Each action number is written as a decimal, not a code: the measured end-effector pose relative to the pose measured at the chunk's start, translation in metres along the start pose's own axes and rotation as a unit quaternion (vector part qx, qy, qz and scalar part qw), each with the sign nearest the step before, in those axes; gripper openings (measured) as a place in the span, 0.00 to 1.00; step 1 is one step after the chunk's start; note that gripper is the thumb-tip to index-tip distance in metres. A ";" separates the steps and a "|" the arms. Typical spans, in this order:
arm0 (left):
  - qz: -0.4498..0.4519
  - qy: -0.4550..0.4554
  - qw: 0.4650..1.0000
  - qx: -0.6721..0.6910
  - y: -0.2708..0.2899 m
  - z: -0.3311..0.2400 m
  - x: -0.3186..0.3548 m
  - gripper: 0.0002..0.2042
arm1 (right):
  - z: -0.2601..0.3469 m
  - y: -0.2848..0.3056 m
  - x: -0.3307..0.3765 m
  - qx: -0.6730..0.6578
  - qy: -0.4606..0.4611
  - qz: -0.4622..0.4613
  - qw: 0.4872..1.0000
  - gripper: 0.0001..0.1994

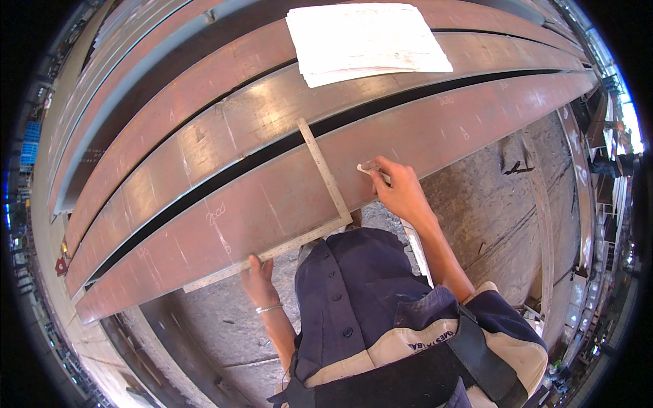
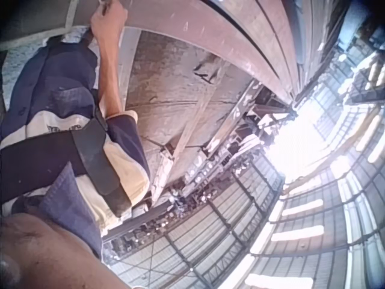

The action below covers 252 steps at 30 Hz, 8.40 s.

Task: The person uses a metal square and a white marker to draw straight lines on large reddish-brown metal sheets. They repeatedly reposition the square and mark along its edge, creating multiple parallel lines across the sheet surface.

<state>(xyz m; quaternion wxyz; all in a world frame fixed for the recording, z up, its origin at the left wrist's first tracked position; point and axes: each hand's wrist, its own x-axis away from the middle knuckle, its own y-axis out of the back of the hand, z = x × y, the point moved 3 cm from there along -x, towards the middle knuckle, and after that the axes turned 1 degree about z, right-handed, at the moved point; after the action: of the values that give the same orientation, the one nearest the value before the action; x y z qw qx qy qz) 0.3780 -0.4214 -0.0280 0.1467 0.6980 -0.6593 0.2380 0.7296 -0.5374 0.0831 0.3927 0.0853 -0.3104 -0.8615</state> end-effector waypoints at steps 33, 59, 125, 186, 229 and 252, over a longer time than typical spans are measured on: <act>-0.051 0.006 0.999 -0.002 -0.002 0.005 0.001 0.18 | 0.006 -0.016 -0.008 -0.005 -0.011 0.033 0.999 0.10; -0.046 0.002 0.999 -0.003 0.000 0.011 -0.002 0.26 | 0.015 -0.027 -0.015 -0.005 -0.001 0.054 0.999 0.11; -0.033 0.000 0.999 0.016 -0.007 0.003 0.007 0.25 | 0.008 0.002 -0.009 0.033 0.007 -0.019 0.999 0.08; -0.031 -0.051 0.985 -0.161 -0.093 -0.102 -0.179 0.25 | 0.031 -0.134 -0.128 0.026 -0.137 0.004 0.990 0.16; -0.113 -0.046 0.956 -0.266 -0.107 -0.098 -0.161 0.42 | 0.012 -0.111 -0.142 -0.018 -0.111 0.083 0.990 0.13; -0.091 -0.042 0.959 -0.264 -0.108 -0.100 -0.160 0.40 | 0.025 -0.102 -0.143 0.039 -0.099 0.074 0.992 0.16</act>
<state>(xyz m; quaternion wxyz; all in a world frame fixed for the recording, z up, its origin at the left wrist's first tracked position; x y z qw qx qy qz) 0.4685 -0.2241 -0.0156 0.3191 0.7010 -0.6377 0.0122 0.7531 -0.3700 0.0277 0.4192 -0.0090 -0.3863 -0.8216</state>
